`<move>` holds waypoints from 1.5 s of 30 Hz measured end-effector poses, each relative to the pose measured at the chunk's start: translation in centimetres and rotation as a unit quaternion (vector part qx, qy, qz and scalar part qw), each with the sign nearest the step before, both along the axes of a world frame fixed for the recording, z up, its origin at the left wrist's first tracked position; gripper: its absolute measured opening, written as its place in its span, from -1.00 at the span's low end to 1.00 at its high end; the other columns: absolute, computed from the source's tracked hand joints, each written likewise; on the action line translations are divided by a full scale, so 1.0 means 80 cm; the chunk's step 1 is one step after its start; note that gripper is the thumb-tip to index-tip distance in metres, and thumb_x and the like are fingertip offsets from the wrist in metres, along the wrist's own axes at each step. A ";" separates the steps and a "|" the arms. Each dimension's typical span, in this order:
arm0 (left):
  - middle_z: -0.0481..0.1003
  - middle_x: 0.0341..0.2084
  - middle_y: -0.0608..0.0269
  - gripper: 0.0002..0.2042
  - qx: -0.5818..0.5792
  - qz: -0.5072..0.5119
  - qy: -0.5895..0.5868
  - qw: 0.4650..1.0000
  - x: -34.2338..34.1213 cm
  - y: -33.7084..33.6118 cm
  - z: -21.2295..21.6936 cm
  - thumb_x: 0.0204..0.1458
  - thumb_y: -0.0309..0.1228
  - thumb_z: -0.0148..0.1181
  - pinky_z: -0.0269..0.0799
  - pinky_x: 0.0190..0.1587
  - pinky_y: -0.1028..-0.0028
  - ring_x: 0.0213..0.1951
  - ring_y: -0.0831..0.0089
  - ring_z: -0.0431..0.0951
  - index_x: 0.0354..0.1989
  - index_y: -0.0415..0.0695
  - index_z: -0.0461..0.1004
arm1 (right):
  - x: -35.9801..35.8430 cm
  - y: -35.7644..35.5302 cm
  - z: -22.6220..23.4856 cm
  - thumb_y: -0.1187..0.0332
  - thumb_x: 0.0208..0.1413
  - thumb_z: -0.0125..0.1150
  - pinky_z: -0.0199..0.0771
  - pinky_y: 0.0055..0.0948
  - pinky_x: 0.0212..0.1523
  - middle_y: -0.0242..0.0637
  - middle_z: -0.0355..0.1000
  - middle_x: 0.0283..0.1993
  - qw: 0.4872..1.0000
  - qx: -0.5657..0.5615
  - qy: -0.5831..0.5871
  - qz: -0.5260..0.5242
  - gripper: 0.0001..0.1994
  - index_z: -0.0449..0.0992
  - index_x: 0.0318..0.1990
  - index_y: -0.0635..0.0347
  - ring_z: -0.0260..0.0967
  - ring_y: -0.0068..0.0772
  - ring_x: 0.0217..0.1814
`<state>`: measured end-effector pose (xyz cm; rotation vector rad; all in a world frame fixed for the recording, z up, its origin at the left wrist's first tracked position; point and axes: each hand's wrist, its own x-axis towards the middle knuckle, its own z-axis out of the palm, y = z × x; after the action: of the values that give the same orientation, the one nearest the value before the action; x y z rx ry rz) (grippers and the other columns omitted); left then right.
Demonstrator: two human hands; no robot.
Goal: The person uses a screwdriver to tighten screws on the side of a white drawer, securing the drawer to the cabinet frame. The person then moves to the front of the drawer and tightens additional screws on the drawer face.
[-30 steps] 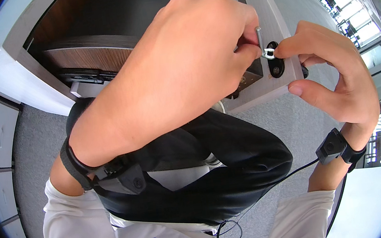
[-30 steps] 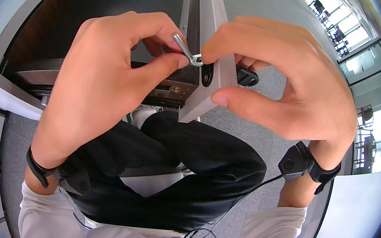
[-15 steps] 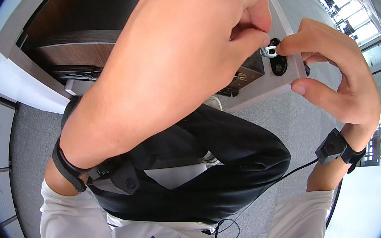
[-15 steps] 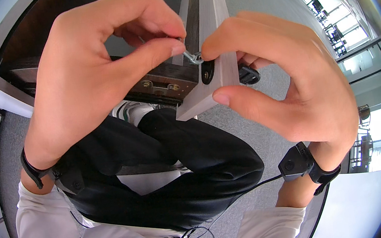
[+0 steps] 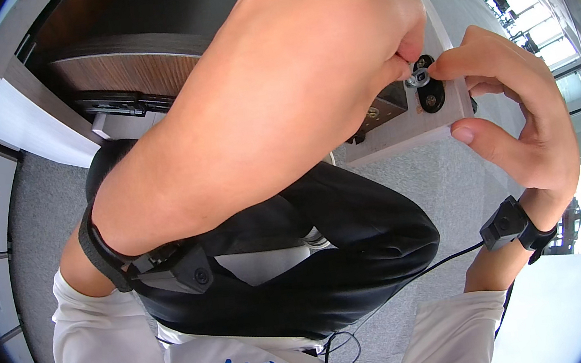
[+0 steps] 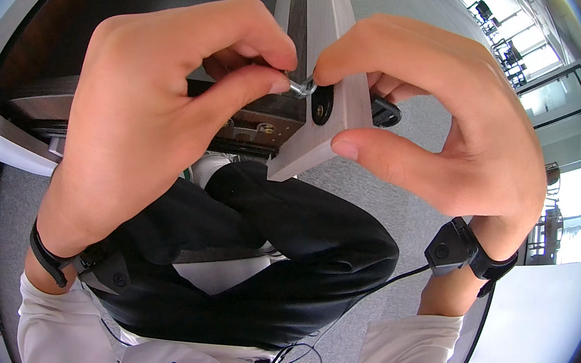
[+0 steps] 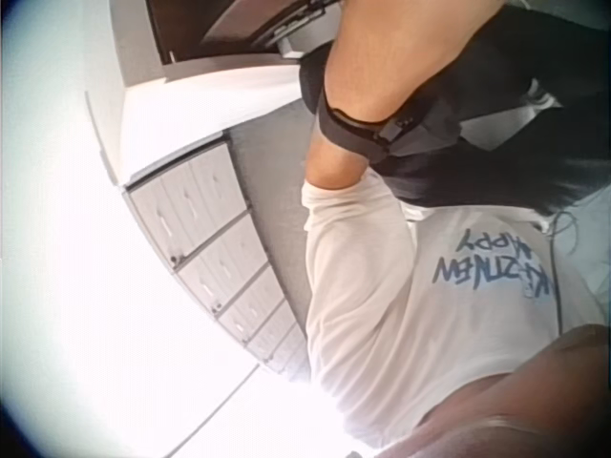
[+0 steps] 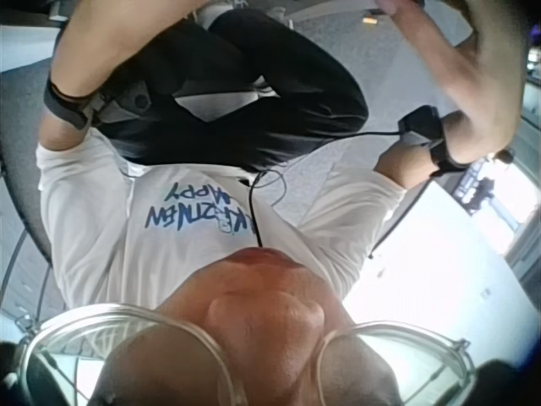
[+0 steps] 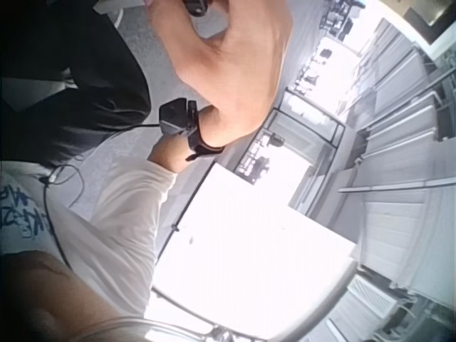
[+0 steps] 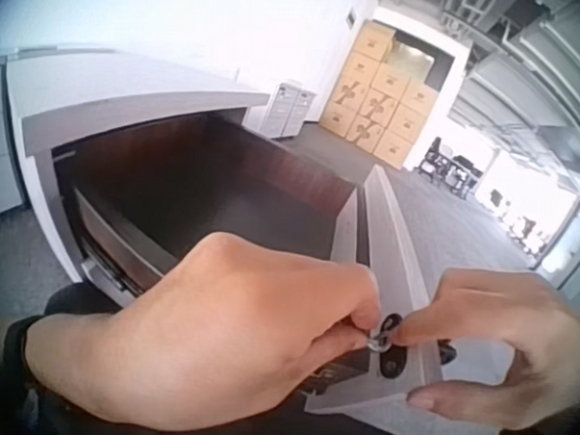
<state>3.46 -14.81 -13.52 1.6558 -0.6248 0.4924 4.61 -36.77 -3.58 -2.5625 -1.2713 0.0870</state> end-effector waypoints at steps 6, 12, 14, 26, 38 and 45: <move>0.60 -0.48 0.20 -0.89 0.077 0.034 -0.060 0.995 0.004 0.001 -0.008 -0.01 -0.60 0.36 0.50 -0.40 0.47 -0.46 0.33 0.63 -0.30 -0.18 0.60 | 0.001 -0.004 0.000 0.35 -0.22 0.38 0.62 -0.32 -0.10 -0.17 0.48 -0.15 1.000 -0.004 -0.009 0.014 -0.48 0.57 0.01 0.31 0.56 -0.17 -0.13; 0.59 -0.51 0.29 -0.85 0.207 0.141 -0.161 0.955 -0.004 -0.003 -0.011 -0.06 -0.57 0.40 0.45 -0.42 0.44 -0.48 0.32 0.56 -0.31 -0.08 0.64 | -0.003 -0.006 0.002 0.37 -0.23 0.36 0.63 -0.30 -0.09 -0.17 0.49 -0.15 1.000 -0.011 -0.006 0.004 -0.49 0.58 0.00 0.31 0.55 -0.18 -0.11; 0.59 -0.52 0.31 -0.85 0.201 0.146 -0.160 0.955 -0.004 -0.006 -0.013 -0.07 -0.55 0.41 0.43 -0.43 0.43 -0.49 0.34 0.54 -0.32 -0.05 0.65 | -0.005 -0.007 0.003 0.38 -0.24 0.35 0.62 -0.29 -0.08 -0.17 0.49 -0.15 1.000 -0.011 0.000 -0.013 -0.49 0.57 -0.01 0.31 0.55 -0.18 -0.10; 0.53 -0.58 0.36 -0.93 0.199 0.153 -0.196 0.948 0.002 -0.023 -0.016 -0.05 -0.48 0.37 0.39 -0.39 0.42 -0.50 0.36 0.52 -0.39 -0.06 0.62 | -0.014 -0.015 0.000 0.33 -0.24 0.35 0.56 -0.30 -0.03 -0.23 0.50 -0.14 0.997 0.032 0.022 -0.060 -0.52 0.59 -0.04 0.24 0.54 -0.23 -0.07; 0.60 -0.52 0.30 -0.89 0.146 0.165 -0.179 0.959 -0.002 -0.036 -0.012 -0.11 -0.57 0.40 0.44 -0.42 0.48 -0.48 0.35 0.59 -0.38 -0.13 0.65 | -0.018 -0.018 0.002 0.29 -0.26 0.38 0.47 -0.36 0.00 -0.28 0.49 -0.14 0.995 0.037 0.022 -0.087 -0.51 0.59 -0.05 0.21 0.52 -0.29 -0.06; 0.64 -0.47 0.24 -0.88 0.061 0.101 -0.099 0.988 -0.005 -0.042 -0.002 -0.08 -0.59 0.38 0.54 -0.36 0.54 -0.40 0.40 0.68 -0.34 -0.19 0.64 | -0.022 -0.021 0.004 0.31 -0.24 0.38 0.46 -0.37 0.00 -0.30 0.51 -0.14 0.996 0.037 0.008 -0.077 -0.52 0.59 -0.04 0.20 0.52 -0.30 -0.07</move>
<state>3.10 -18.17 -13.70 1.8108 -0.6464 0.7860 2.88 -38.44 -3.28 -2.5804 -1.0459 0.0298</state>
